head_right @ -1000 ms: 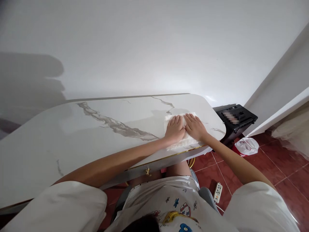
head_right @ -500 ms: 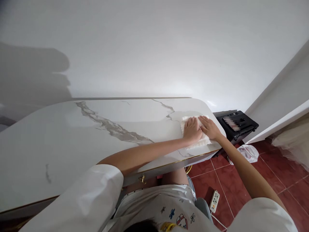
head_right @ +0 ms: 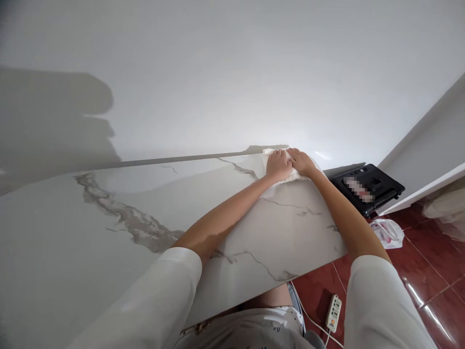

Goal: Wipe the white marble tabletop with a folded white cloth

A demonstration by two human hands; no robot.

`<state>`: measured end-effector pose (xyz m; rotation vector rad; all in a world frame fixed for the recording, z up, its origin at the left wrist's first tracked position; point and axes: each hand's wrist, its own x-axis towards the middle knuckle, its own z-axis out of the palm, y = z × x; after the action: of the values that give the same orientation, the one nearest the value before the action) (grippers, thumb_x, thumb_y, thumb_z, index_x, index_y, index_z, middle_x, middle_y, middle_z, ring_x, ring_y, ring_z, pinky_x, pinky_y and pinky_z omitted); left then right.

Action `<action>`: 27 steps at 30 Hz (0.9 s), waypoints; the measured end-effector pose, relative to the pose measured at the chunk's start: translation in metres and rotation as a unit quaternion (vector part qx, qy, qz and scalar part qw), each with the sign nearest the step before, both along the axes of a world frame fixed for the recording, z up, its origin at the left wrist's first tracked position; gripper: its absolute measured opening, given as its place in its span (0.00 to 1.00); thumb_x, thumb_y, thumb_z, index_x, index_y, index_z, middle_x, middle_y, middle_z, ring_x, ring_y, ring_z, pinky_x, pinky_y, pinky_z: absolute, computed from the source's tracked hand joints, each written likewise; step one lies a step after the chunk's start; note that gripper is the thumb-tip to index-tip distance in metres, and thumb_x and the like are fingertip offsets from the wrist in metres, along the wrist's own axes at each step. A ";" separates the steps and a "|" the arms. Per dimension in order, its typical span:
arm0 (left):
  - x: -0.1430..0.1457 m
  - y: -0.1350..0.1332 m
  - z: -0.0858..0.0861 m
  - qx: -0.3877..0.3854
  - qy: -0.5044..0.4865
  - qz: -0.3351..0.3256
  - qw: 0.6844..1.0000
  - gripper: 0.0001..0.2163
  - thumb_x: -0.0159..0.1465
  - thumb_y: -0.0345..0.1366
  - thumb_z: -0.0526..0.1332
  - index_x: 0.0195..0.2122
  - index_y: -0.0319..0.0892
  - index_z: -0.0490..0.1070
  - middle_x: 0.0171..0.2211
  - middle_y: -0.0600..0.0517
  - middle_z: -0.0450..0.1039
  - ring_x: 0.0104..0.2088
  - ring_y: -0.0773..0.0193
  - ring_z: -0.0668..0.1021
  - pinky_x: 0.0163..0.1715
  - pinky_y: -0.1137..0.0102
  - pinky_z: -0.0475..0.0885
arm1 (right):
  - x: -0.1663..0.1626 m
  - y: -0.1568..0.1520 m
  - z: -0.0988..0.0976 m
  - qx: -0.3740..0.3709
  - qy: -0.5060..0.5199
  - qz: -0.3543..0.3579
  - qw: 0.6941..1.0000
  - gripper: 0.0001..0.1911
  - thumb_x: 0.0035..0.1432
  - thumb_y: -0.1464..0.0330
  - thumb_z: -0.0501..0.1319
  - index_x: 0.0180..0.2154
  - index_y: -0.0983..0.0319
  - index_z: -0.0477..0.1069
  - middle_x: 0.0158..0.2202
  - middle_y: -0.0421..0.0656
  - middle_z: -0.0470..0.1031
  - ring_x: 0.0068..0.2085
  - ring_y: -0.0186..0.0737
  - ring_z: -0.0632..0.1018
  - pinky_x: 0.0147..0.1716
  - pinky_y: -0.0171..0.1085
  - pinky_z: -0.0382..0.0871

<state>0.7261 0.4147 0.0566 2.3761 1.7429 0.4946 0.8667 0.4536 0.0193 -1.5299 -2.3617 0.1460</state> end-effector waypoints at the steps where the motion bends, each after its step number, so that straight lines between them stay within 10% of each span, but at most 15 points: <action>1: -0.001 0.010 -0.001 0.003 0.002 -0.001 1.000 0.20 0.67 0.35 0.46 0.57 0.31 0.62 0.61 0.39 0.62 0.63 0.53 0.60 0.63 0.62 0.52 | -0.002 0.009 0.000 -0.003 0.006 0.000 1.000 0.27 0.66 0.65 0.42 0.63 0.61 0.58 0.65 0.45 0.60 0.66 0.46 0.59 0.62 0.50 0.55; 13: -0.006 0.051 -0.007 0.001 0.015 0.005 1.000 0.15 0.68 0.36 0.46 0.48 0.37 0.68 0.52 0.41 0.71 0.55 0.52 0.69 0.56 0.61 0.59 | -0.015 0.039 0.008 -0.031 0.047 -0.043 0.997 0.22 0.65 0.67 0.44 0.54 0.62 0.69 0.58 0.46 0.71 0.57 0.49 0.70 0.56 0.47 0.63; 27: -0.025 -0.072 0.009 -0.035 0.013 -0.030 0.999 0.23 0.66 0.34 0.46 0.62 0.35 0.56 0.66 0.42 0.55 0.66 0.53 0.56 0.65 0.60 0.49 | -0.019 -0.091 0.014 -0.024 -0.019 -0.023 0.999 0.29 0.66 0.65 0.41 0.66 0.66 0.52 0.68 0.51 0.53 0.68 0.52 0.54 0.63 0.55 0.51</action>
<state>0.7009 0.3422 0.0656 2.3888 1.6642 0.3898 0.8474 0.3630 0.0331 -1.6214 -2.3675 0.1663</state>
